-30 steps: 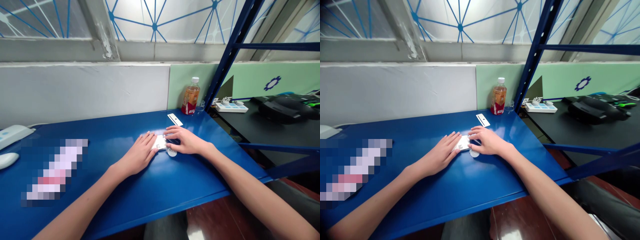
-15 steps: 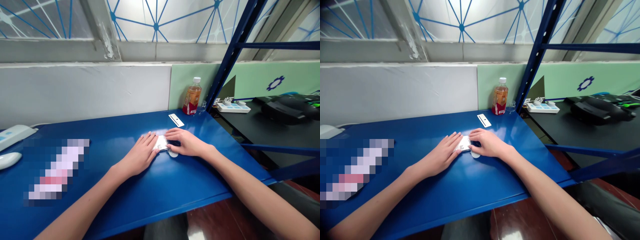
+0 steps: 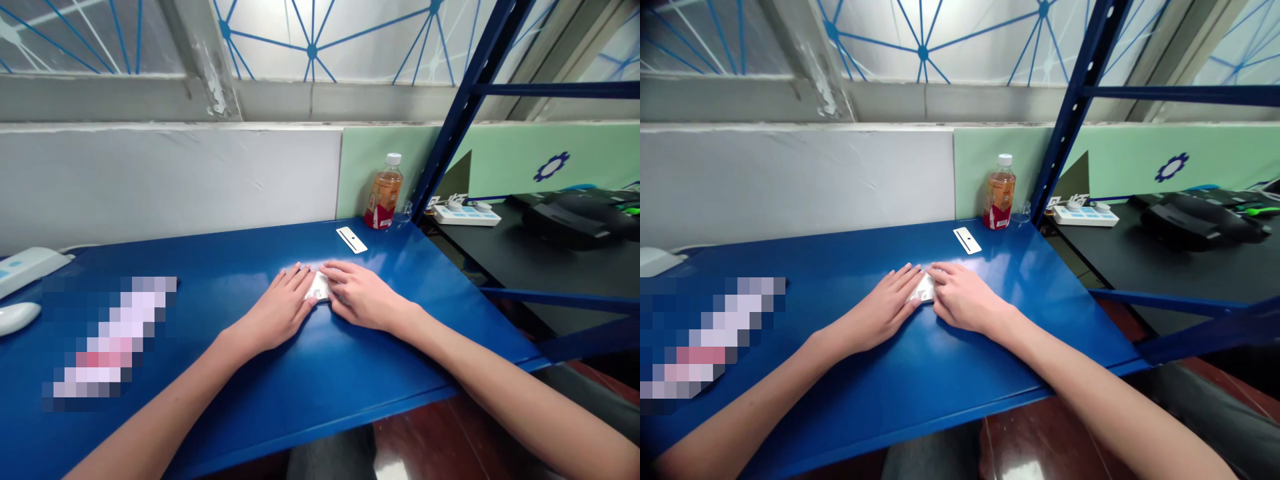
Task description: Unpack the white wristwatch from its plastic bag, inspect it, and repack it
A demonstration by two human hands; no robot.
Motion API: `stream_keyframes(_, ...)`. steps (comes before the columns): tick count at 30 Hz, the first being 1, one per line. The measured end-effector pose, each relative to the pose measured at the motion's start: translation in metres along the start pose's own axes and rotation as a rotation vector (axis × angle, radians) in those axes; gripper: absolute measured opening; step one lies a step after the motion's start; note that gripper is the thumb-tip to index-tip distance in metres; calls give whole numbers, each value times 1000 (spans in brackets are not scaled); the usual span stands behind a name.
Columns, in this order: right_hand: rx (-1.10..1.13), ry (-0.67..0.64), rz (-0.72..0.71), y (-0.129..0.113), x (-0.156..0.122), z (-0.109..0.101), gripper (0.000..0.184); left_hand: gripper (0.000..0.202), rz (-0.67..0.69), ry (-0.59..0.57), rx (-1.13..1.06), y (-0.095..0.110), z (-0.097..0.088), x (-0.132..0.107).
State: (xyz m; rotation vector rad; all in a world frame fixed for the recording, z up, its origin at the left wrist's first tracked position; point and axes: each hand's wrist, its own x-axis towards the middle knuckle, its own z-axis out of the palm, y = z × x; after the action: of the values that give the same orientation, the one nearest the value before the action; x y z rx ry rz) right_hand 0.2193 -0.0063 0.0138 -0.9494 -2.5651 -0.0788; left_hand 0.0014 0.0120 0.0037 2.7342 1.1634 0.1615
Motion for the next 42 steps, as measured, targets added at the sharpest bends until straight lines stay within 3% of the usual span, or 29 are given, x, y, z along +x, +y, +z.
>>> stream_keyframes(4, 163, 47, 62, 8, -1, 2, 24, 61, 1, 23, -13, -1, 0, -1)
stream_keyframes(8, 418, 139, 268, 25, 0, 6, 23, 61, -12, 35, -15, -4, 2, -1)
stream_keyframes(11, 478, 143, 345, 35, 1, 6, 22, 61, -29, 21, -16, -5, 2, 0)
stream_keyframes(14, 432, 159, 327, 41, 0, 4, 22, 61, -37, 4, -23, -5, 2, 0)
stream_keyframes(21, 310, 101, 149, 49, -6, 4, 43, 56, 17, 74, -93, -5, 1, -1)
stream_keyframes(28, 485, 190, 102, 46, -4, -5, 25, 53, 48, 136, -193, 3, -7, -3)
stream_keyframes(31, 638, 286, 138, 44, -2, -13, 20, 52, 36, 209, -284, 6, -11, -3)
stream_keyframes(37, 954, 371, 330, 38, 3, -21, 19, 46, 3, 534, -531, 14, -21, -4)
stream_keyframes(42, 1100, 318, 509, 40, 4, -13, 27, 36, -124, 507, -707, 23, -22, -3)
